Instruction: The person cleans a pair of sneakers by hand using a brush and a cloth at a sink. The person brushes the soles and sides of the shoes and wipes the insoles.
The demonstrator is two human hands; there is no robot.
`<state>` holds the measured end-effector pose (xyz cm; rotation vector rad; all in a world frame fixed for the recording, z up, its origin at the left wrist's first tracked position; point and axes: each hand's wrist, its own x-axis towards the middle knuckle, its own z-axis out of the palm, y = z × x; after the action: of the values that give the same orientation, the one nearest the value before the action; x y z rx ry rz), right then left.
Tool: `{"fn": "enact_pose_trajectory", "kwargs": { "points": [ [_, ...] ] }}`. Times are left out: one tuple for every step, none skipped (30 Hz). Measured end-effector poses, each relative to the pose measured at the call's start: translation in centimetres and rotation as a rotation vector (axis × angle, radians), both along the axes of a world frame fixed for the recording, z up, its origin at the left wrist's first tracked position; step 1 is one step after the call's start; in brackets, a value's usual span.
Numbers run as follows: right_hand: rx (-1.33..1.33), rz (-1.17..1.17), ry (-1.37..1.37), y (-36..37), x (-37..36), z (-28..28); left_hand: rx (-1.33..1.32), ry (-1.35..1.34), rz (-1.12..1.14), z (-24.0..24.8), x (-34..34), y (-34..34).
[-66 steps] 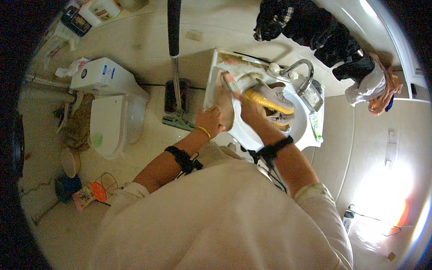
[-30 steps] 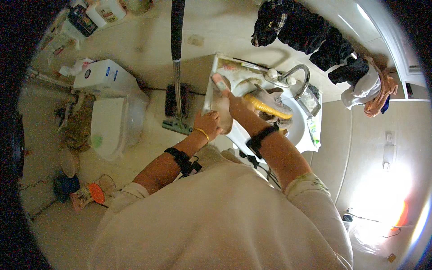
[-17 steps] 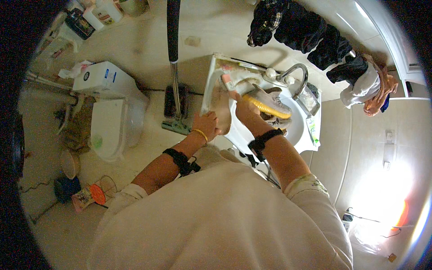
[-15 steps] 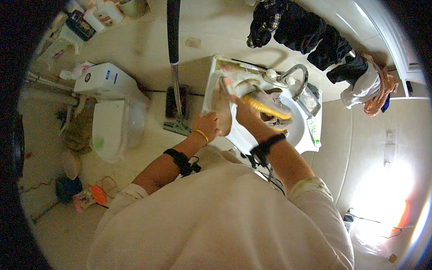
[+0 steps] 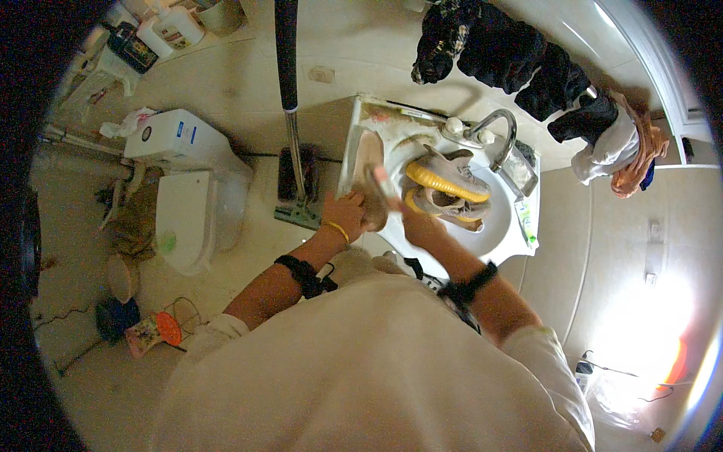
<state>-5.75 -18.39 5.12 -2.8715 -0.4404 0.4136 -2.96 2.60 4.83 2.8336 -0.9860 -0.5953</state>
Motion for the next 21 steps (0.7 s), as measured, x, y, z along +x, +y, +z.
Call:
{"fn": "enact_pose_trajectory", "kwargs": {
  "points": [
    [0.009,0.052,-0.051,-0.1,-1.8,0.5,-0.029,0.019,0.027,0.0,0.0,-0.1],
    [0.010,-0.026,0.049,0.6,-1.5,1.8,-0.055,0.041,0.054,-0.1,-0.2,0.0],
    [0.009,-0.102,0.149,1.4,-1.0,3.2,-0.008,0.048,0.051,-0.8,0.0,-0.1],
    [-0.101,-0.032,0.056,0.8,-0.3,1.9,-0.011,0.052,0.041,-0.8,-0.4,-0.2],
    [-0.209,0.036,-0.037,0.2,0.5,0.3,-0.004,0.013,0.043,-0.8,-0.4,-0.3],
    [-0.126,-0.118,-0.003,0.9,3.4,0.5,0.005,-0.026,0.049,-0.9,-0.3,-0.4],
    [-0.340,0.096,-0.070,-1.3,5.7,-2.8,0.011,0.001,0.003,-0.2,0.1,-1.0],
    [-0.447,0.205,-0.097,-2.0,6.2,-4.0,0.010,-0.005,-0.009,0.4,0.4,-1.2],
    [-0.549,0.319,-0.134,-2.6,6.7,-5.0,0.034,0.002,-0.028,1.3,0.6,-1.3],
    [-0.279,0.117,-0.070,-1.1,5.4,-3.3,0.065,0.023,0.004,1.3,0.1,-0.5],
    [-0.022,-0.110,0.002,-0.2,3.3,-1.8,0.063,0.027,0.017,1.4,-0.1,-0.2],
    [0.072,-0.052,-0.065,-1.4,0.3,-2.7,0.053,0.043,0.006,1.8,0.0,-0.2],
    [0.161,0.014,-0.130,-2.5,-2.6,-3.9,0.042,0.062,0.003,1.9,0.2,-0.3],
    [0.076,-0.038,0.039,-1.0,-2.8,-0.9,0.045,0.068,0.020,1.2,0.2,-0.2],
    [-0.035,-0.084,0.203,0.6,-3.0,2.9,0.020,0.024,0.017,0.4,-0.1,0.0],
    [-0.044,-0.141,0.194,0.5,-1.1,2.3,-0.008,-0.027,-0.005,0.2,-0.3,-0.1],
    [-0.048,-0.193,0.187,0.5,0.9,1.4,-0.009,-0.029,-0.011,-0.3,-0.4,-0.3],
    [-0.053,-0.245,0.182,0.5,2.9,0.6,-0.008,-0.036,0.014,-0.9,-0.3,-0.6],
    [-0.069,-0.297,0.172,0.6,5.7,0.4,-0.009,-0.043,0.031,-1.1,-0.3,-0.9],
    [-0.080,-0.338,0.161,0.7,7.4,0.4,-0.006,-0.050,0.026,-0.4,-0.1,-1.0],
    [-0.076,-0.345,0.155,0.4,7.1,0.4,0.016,-0.011,0.009,0.4,0.1,-1.1]
  ]
}}
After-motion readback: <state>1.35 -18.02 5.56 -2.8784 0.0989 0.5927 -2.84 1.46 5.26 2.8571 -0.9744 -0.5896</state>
